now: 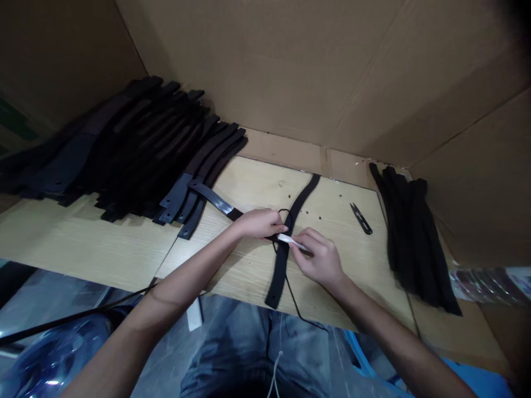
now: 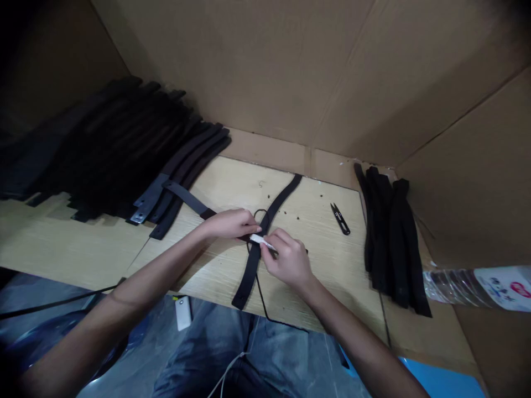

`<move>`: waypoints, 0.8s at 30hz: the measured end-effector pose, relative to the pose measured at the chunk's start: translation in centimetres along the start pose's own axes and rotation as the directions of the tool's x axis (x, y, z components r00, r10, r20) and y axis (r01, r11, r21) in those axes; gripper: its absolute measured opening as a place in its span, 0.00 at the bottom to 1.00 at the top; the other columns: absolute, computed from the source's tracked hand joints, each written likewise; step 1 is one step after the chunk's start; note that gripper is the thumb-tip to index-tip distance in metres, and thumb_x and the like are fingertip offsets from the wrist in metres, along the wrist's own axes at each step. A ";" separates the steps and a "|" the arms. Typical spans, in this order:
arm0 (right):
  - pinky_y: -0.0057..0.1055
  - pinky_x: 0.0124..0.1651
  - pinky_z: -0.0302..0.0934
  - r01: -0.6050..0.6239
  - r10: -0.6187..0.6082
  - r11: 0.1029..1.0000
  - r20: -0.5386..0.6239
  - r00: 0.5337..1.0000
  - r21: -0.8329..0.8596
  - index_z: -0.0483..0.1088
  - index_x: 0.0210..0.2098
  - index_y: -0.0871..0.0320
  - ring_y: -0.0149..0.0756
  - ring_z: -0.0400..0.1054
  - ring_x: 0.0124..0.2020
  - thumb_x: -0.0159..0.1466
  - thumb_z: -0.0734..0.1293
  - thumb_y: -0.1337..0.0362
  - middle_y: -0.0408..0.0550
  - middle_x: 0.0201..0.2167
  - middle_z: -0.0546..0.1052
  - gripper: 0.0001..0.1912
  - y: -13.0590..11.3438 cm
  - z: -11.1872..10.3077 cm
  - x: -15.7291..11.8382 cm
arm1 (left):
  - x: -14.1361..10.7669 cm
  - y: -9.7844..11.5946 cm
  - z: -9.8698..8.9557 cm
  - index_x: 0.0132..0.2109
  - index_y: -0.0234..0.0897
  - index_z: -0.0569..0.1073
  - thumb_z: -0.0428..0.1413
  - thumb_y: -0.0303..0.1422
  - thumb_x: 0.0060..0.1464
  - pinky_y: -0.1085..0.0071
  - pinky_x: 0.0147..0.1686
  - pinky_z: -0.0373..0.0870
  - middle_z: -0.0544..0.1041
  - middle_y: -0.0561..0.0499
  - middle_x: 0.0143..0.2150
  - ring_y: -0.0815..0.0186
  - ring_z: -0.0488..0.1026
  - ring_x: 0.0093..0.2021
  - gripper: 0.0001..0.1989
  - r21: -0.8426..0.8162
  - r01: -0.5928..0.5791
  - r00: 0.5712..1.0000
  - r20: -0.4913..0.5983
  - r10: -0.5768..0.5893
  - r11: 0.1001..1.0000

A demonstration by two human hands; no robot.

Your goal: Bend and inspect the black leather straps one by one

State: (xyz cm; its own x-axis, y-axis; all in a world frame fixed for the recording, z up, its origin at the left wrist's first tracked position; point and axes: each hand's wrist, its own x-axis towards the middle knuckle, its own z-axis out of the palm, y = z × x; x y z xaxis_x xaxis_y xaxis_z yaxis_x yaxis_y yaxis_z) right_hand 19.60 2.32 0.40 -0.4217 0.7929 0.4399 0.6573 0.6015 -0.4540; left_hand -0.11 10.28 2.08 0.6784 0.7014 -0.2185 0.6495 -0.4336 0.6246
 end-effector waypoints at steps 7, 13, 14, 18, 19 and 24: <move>0.29 0.34 0.65 -0.035 0.034 0.999 -0.057 0.998 -0.011 0.74 0.35 0.61 0.35 0.71 0.31 0.64 0.63 0.67 0.49 0.30 0.74 0.08 -0.2 0.9 -0.5 | 0.3 -0.5 -0.1 0.21 0.35 0.64 0.46 0.41 0.60 0.75 0.19 0.51 0.65 0.55 0.13 0.74 0.59 0.15 0.22 -0.067 -0.031 0.997 0.067 0.036 0.997; 0.29 0.36 0.65 -0.081 0.081 0.996 -0.001 0.997 -0.034 0.74 0.35 0.59 0.35 0.71 0.31 0.64 0.64 0.65 0.48 0.31 0.75 0.07 -0.3 -0.9 -0.8 | 0.1 -0.1 -0.4 0.21 0.35 0.65 0.45 0.42 0.62 0.75 0.19 0.53 0.67 0.54 0.13 0.74 0.60 0.14 0.24 -0.161 -0.001 0.994 0.107 0.018 0.987; 0.29 0.35 0.65 -0.088 0.088 0.995 -0.006 0.996 -0.042 0.74 0.35 0.59 0.35 0.71 0.31 0.63 0.64 0.65 0.48 0.30 0.75 0.07 -0.4 -1.3 -0.9 | 0.0 -0.1 -0.5 0.20 0.35 0.65 0.45 0.42 0.62 0.75 0.19 0.53 0.67 0.54 0.13 0.74 0.60 0.14 0.24 -0.164 0.006 0.994 0.109 0.012 0.986; 0.29 0.36 0.64 -0.103 0.104 0.991 0.002 0.995 -0.085 0.75 0.35 0.59 0.35 0.71 0.31 0.64 0.64 0.64 0.48 0.31 0.75 0.08 -1.1 -2.1 -0.5 | -0.1 0.2 -0.5 0.20 0.35 0.65 0.44 0.42 0.62 0.75 0.20 0.54 0.66 0.54 0.13 0.73 0.60 0.14 0.25 -0.154 0.027 0.994 0.112 -0.010 0.988; 0.29 0.36 0.64 -0.106 0.108 0.989 0.015 0.994 -0.105 0.75 0.35 0.59 0.35 0.71 0.32 0.64 0.63 0.64 0.48 0.31 0.75 0.09 -1.3 -2.1 -0.3 | -0.1 0.2 -0.5 0.20 0.35 0.65 0.44 0.42 0.62 0.74 0.20 0.55 0.66 0.54 0.13 0.73 0.60 0.14 0.25 -0.153 0.032 0.994 0.112 -0.015 0.988; 0.27 0.31 0.60 -0.114 0.137 0.968 0.092 0.986 -0.224 0.76 0.34 0.58 0.35 0.70 0.31 0.63 0.63 0.63 0.50 0.31 0.75 0.10 -1.8 -2.1 1.0 | -0.2 0.4 -0.6 0.19 0.35 0.65 0.42 0.41 0.62 0.74 0.21 0.56 0.66 0.53 0.13 0.72 0.61 0.14 0.26 -0.173 0.042 0.992 0.127 -0.020 0.984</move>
State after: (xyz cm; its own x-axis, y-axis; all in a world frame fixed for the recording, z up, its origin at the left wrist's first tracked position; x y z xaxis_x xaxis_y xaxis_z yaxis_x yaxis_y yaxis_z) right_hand 19.30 1.81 3.24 -0.3832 0.8734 0.3007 0.8240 0.4703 -0.3160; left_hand -0.19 10.30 2.84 0.7036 0.6322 -0.3246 0.6081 -0.2993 0.7353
